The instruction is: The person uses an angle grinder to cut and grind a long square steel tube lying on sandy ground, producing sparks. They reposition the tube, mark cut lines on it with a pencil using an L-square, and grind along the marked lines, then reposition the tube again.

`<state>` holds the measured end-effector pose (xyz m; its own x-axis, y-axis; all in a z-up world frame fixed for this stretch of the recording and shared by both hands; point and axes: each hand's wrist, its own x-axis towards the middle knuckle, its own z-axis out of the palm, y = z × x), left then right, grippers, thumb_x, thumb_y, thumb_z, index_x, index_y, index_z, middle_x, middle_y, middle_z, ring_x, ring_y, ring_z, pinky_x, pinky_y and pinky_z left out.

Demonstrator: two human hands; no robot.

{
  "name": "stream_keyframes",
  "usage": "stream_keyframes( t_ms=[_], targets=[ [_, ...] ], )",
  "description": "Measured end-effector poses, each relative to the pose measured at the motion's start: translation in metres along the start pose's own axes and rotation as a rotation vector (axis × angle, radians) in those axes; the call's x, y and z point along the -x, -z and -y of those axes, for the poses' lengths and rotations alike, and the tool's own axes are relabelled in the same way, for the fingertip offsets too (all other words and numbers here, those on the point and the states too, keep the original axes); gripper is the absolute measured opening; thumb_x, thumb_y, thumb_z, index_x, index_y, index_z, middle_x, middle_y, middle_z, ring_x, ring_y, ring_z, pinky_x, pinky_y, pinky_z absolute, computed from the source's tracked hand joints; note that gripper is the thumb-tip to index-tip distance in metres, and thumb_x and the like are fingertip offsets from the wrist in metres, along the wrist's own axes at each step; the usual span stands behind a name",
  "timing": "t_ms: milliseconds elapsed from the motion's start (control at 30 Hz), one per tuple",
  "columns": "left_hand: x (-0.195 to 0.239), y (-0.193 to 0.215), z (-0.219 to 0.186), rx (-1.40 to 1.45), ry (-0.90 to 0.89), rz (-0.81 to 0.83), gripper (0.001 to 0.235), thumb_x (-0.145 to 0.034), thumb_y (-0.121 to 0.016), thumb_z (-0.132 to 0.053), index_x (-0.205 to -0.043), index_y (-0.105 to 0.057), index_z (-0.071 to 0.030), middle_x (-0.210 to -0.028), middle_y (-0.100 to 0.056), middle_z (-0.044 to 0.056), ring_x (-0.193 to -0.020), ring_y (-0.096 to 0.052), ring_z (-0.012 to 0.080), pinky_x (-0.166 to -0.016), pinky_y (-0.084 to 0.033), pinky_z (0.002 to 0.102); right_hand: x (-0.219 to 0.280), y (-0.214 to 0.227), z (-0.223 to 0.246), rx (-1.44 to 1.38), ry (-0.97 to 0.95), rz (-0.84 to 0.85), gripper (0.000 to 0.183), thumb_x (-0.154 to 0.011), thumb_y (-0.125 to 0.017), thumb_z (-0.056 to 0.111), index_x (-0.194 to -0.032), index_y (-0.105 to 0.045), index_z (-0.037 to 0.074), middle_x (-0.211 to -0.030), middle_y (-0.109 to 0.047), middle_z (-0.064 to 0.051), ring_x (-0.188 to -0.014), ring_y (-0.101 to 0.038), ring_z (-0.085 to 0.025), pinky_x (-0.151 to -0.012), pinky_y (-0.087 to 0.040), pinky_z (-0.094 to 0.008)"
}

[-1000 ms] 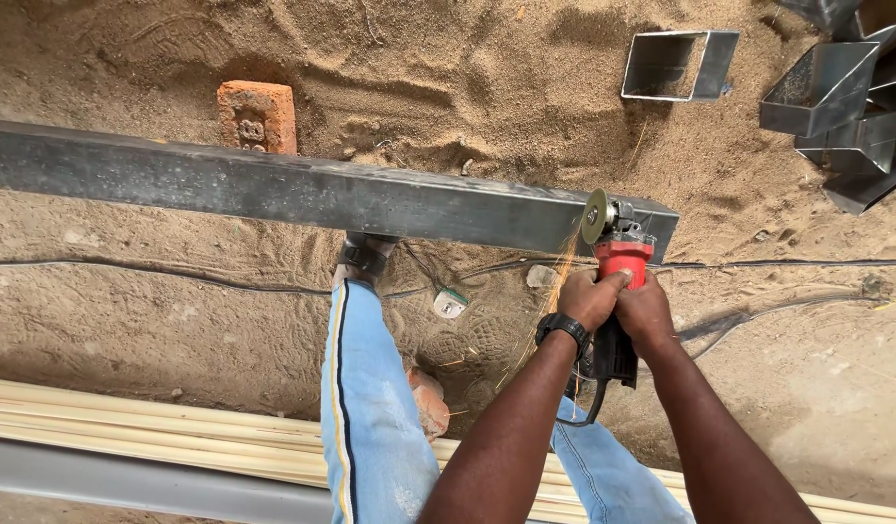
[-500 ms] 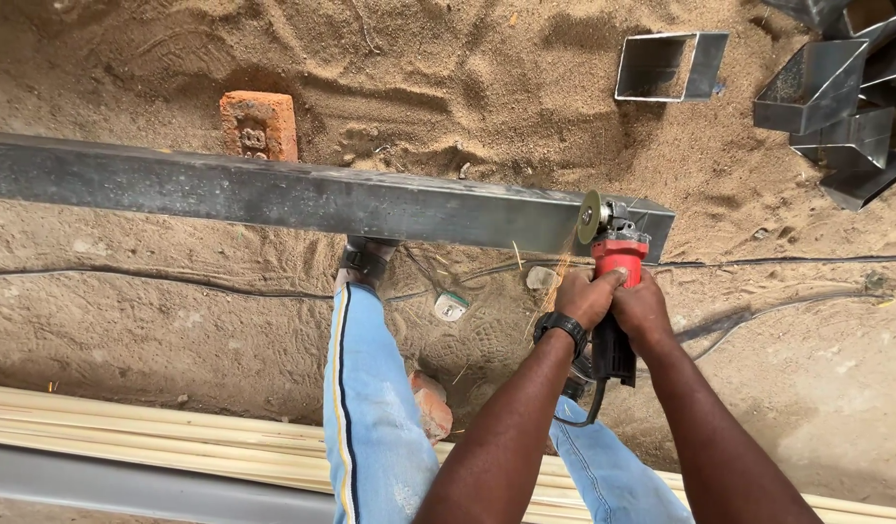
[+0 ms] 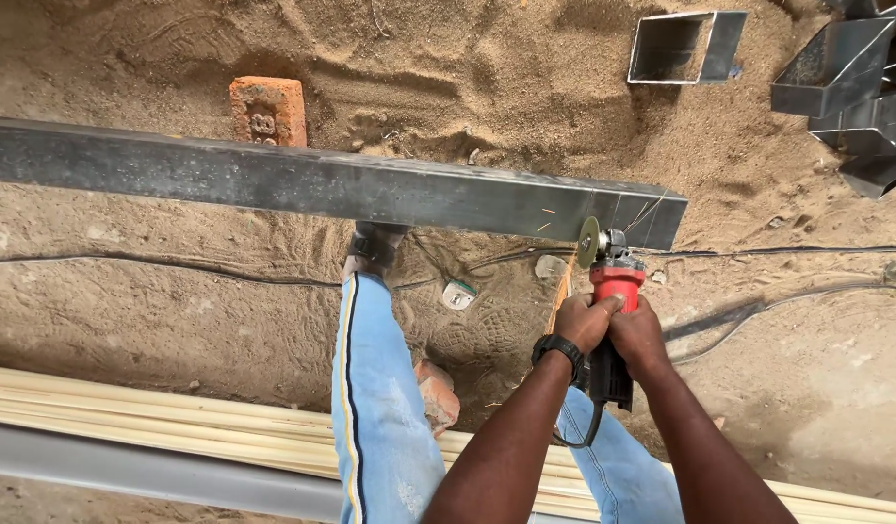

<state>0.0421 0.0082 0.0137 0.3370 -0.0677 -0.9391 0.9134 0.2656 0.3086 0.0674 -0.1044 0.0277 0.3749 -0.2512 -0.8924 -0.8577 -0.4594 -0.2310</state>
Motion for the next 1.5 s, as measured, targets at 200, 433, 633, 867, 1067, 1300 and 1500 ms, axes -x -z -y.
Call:
stream_keyframes(
  t_ms=[200,433,633,867,1067,1300,1500],
  targets=[
    [-0.003,-0.001,-0.001,-0.023,0.122,0.029,0.044,-0.089,-0.069,-0.041,-0.106,-0.072,-0.001,-0.096,-0.075,0.015,-0.084,-0.074,0.0224,-0.078,-0.059,0.037,0.010,0.001,0.016,0.076,-0.055,0.009,0.046,-0.088,-0.068,0.015,-0.127,-0.050,-0.001,-0.096,-0.067,-0.017,-0.072,-0.068,-0.022,-0.059,-0.060,-0.037],
    [-0.006,0.001,0.002,-0.047,0.079,0.029,0.044,-0.089,-0.068,-0.040,-0.104,-0.074,0.001,-0.095,-0.076,0.015,-0.083,-0.073,0.0219,-0.076,-0.058,0.037,0.005,-0.002,0.009,0.018,-0.019,0.025,0.046,-0.085,-0.068,0.011,-0.126,-0.052,0.000,-0.096,-0.068,-0.016,-0.071,-0.068,-0.022,-0.059,-0.059,-0.036],
    [-0.006,-0.001,-0.001,0.006,0.129,0.033,0.044,-0.088,-0.068,-0.040,-0.108,-0.075,-0.001,-0.097,-0.076,0.014,-0.083,-0.074,0.0208,-0.077,-0.058,0.036,0.005,0.000,0.011,0.026,0.000,0.034,0.043,-0.084,-0.067,0.009,-0.124,-0.053,0.001,-0.096,-0.068,-0.015,-0.070,-0.068,-0.020,-0.058,-0.058,-0.034],
    [-0.010,-0.001,0.000,-0.045,0.096,0.034,0.047,-0.089,-0.068,-0.045,-0.102,-0.077,-0.001,-0.095,-0.077,0.013,-0.083,-0.073,0.0207,-0.077,-0.057,0.036,0.001,0.000,0.011,-0.005,-0.019,0.027,0.041,-0.085,-0.067,0.010,-0.123,-0.054,0.000,-0.096,-0.068,-0.016,-0.069,-0.067,-0.021,-0.058,-0.058,-0.035],
    [-0.017,-0.004,0.004,-0.034,0.049,0.003,0.042,-0.088,-0.071,-0.042,-0.099,-0.077,-0.001,-0.091,-0.077,0.013,-0.080,-0.073,0.0208,-0.074,-0.057,0.036,-0.002,-0.001,0.014,0.013,-0.025,0.016,0.045,-0.085,-0.068,0.009,-0.126,-0.051,0.000,-0.097,-0.067,-0.017,-0.070,-0.068,-0.021,-0.058,-0.059,-0.035],
    [-0.019,-0.003,0.001,-0.027,0.089,0.032,0.039,-0.092,-0.068,-0.042,-0.093,-0.076,-0.003,-0.087,-0.075,0.009,-0.076,-0.071,0.0165,-0.070,-0.056,0.034,0.010,-0.003,0.037,0.109,-0.106,0.011,0.050,-0.089,-0.065,0.011,-0.132,-0.043,-0.004,-0.097,-0.065,-0.021,-0.066,-0.070,-0.026,-0.057,-0.063,-0.037],
    [-0.019,0.000,-0.003,-0.038,0.100,0.047,0.038,-0.093,-0.066,-0.041,-0.096,-0.075,-0.004,-0.087,-0.074,0.009,-0.076,-0.071,0.0171,-0.069,-0.057,0.034,0.007,-0.004,0.036,0.094,-0.090,0.012,0.048,-0.089,-0.065,0.010,-0.131,-0.046,-0.004,-0.097,-0.066,-0.020,-0.066,-0.069,-0.024,-0.057,-0.062,-0.036]
  ],
)
